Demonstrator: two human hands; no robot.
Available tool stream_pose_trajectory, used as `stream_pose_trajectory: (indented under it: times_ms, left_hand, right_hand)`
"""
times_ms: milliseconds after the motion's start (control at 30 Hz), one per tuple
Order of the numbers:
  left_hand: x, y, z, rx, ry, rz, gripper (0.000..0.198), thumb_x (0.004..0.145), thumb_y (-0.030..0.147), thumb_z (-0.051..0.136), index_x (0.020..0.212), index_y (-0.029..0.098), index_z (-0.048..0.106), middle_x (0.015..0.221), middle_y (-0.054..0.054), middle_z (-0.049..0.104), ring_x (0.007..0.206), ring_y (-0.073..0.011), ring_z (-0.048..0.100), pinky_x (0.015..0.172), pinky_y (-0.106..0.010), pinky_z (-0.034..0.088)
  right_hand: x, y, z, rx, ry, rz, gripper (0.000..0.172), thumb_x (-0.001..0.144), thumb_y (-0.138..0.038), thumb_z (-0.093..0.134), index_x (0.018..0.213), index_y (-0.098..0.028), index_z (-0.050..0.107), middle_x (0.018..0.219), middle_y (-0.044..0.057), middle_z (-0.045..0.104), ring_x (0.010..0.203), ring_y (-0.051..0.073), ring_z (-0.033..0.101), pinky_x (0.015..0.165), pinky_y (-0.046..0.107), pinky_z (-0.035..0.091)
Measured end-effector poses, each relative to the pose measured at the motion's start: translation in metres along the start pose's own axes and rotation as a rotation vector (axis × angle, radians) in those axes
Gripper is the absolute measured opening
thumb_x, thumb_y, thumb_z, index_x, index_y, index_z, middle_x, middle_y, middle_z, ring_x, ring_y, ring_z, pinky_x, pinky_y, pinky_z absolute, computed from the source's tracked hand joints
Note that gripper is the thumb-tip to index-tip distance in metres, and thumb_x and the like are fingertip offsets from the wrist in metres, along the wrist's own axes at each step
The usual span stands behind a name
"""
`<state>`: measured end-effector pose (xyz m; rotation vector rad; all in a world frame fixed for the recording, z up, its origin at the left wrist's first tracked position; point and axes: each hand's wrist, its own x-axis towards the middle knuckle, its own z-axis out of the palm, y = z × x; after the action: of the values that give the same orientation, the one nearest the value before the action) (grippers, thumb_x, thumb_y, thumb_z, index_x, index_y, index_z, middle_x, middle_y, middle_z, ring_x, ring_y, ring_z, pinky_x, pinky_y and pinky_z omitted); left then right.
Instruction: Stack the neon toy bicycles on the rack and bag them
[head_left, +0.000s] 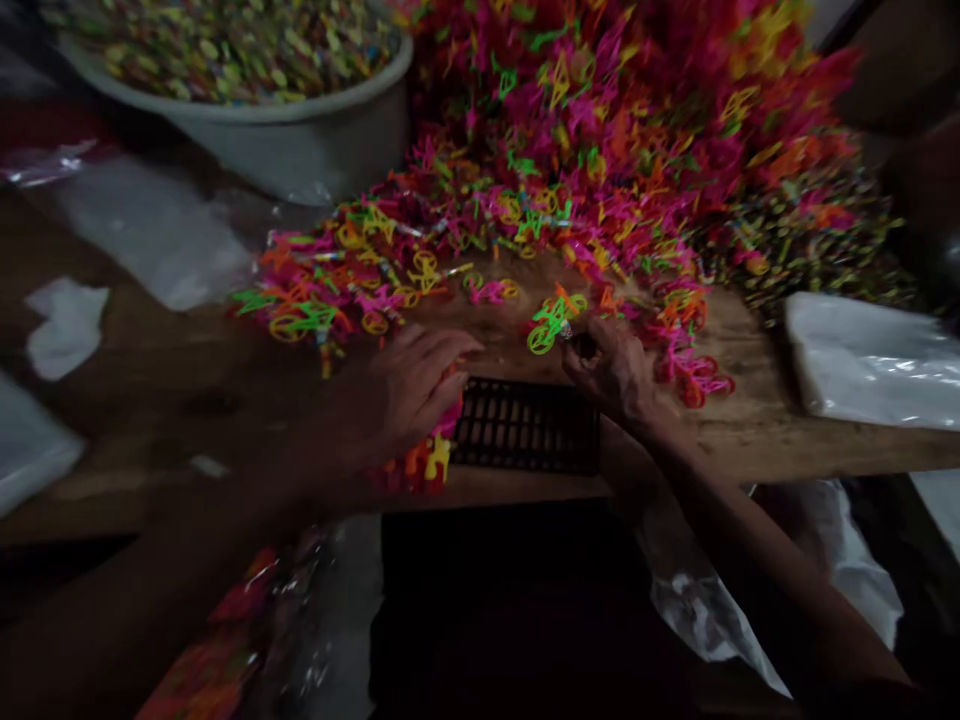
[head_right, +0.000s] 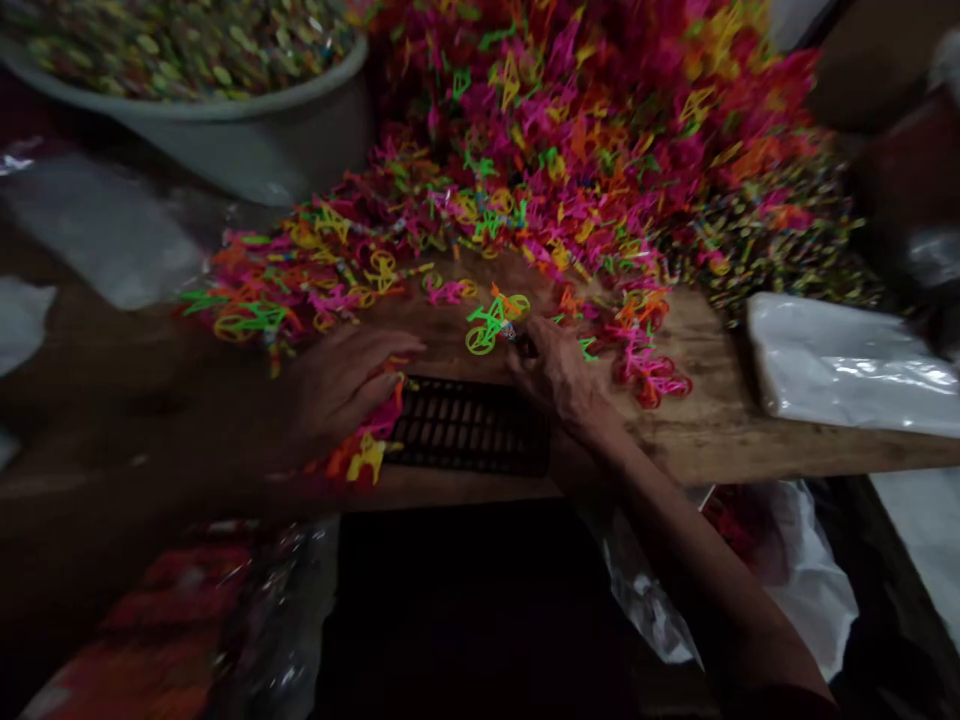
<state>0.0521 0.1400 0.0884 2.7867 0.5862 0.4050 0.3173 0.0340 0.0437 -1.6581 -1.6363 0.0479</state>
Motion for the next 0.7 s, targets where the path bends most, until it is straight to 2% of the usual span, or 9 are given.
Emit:
stream_pose_trajectory:
  times_ms: [67,200,333,533,700]
  left_hand:
    - [0.002,0.004,-0.003,-0.005,-0.033,0.03,0.042,0.107,0.034,0.034,0.134,0.016,0.061,0.133,-0.013,0.07,0.123,-0.0295,0.062,0.112,-0.053,0.048]
    - [0.003,0.008,-0.006,0.016,-0.05,-0.023,0.045,0.108,0.036,0.033,0.135,0.012,0.06,0.133,-0.012,0.069,0.123,-0.0274,0.06,0.114,-0.051,0.047]
    - [0.001,0.011,-0.008,0.015,-0.053,-0.039,0.044,0.109,0.035,0.032,0.137,0.014,0.06,0.137,-0.009,0.067,0.128,-0.0263,0.057,0.115,-0.047,0.047]
    - [-0.001,0.012,-0.008,0.004,-0.057,-0.065,0.043,0.108,0.032,0.034,0.139,0.016,0.059,0.137,-0.008,0.066,0.135,-0.0276,0.055,0.118,-0.048,0.044]
    - [-0.002,0.008,-0.004,-0.03,-0.002,-0.032,0.041,0.107,0.035,0.038,0.137,0.019,0.061,0.135,-0.007,0.067,0.133,-0.0292,0.057,0.116,-0.049,0.046]
  right_hand:
    - [-0.009,-0.019,0.007,0.085,-0.031,-0.004,0.005,0.092,-0.023,0.056,0.087,-0.022,0.058,0.078,0.001,0.063,0.069,0.016,0.055,0.068,0.029,0.045]
    - [-0.027,-0.055,0.012,0.251,-0.157,-0.067,0.01,0.094,-0.021,0.054,0.099,-0.023,0.063,0.092,0.005,0.068,0.087,0.022,0.064,0.083,0.036,0.052]
    - [-0.052,-0.081,0.018,0.335,-0.24,-0.002,0.016,0.096,-0.022,0.056,0.109,-0.023,0.065,0.098,0.005,0.073,0.084,0.021,0.065,0.08,0.035,0.053]
    - [-0.067,-0.091,0.039,0.304,-0.357,-0.063,0.016,0.094,-0.017,0.057,0.105,-0.02,0.068,0.092,0.006,0.073,0.091,0.024,0.063,0.087,0.04,0.047]
    - [-0.066,-0.087,0.041,0.274,-0.327,-0.155,0.016,0.1,-0.02,0.052,0.105,-0.018,0.067,0.093,0.006,0.073,0.084,0.022,0.06,0.082,0.037,0.043]
